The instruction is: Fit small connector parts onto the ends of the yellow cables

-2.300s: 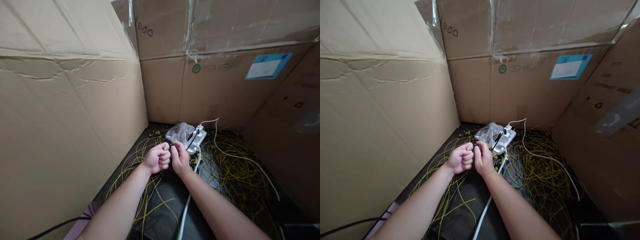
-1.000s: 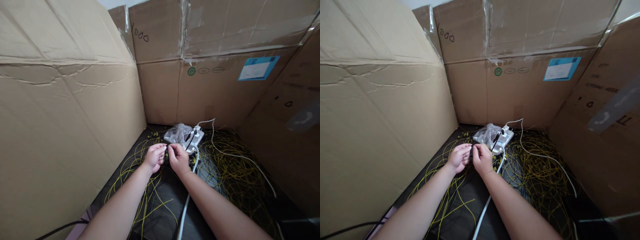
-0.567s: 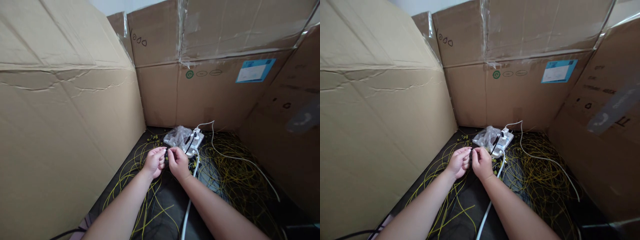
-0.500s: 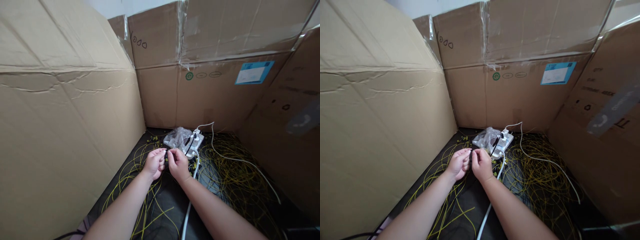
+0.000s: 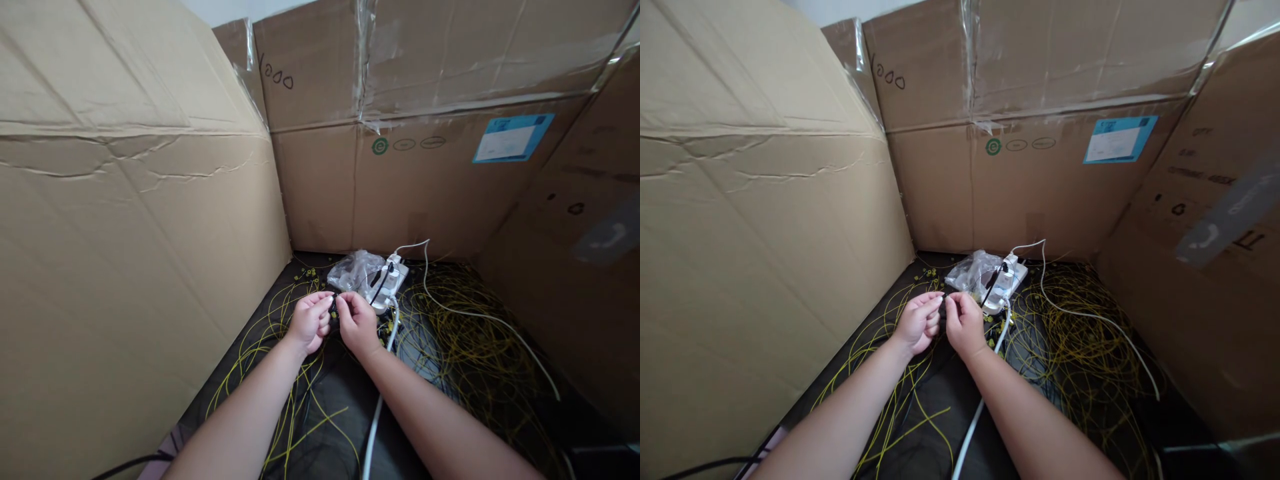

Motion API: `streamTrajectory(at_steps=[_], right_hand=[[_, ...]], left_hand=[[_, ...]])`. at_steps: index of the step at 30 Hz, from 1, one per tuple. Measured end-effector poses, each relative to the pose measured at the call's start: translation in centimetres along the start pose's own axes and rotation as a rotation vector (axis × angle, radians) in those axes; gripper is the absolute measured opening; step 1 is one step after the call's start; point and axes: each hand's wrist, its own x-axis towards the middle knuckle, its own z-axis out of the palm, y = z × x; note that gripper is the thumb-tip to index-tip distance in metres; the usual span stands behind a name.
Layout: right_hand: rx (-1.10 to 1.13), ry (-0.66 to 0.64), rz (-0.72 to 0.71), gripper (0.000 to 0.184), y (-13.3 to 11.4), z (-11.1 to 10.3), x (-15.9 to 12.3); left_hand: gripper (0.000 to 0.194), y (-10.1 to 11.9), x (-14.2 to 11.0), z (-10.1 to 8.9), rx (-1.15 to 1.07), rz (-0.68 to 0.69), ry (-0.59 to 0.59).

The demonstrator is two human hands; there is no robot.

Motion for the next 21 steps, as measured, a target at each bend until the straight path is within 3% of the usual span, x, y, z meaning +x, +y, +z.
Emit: streamTrajectory(at_steps=[10, 21], right_hand=[[0.043, -0.005, 0.04, 0.013, 0.28, 0.12, -0.08], [0.254, -0.074, 0.149, 0.022, -0.44, -0.08, 0.43]], left_hand=[[0.025, -0.42, 0.11, -0.34, 0.117, 0.102, -0.007], [0.029, -0.14, 0.07, -0.04, 0.061, 0.075, 0.016]])
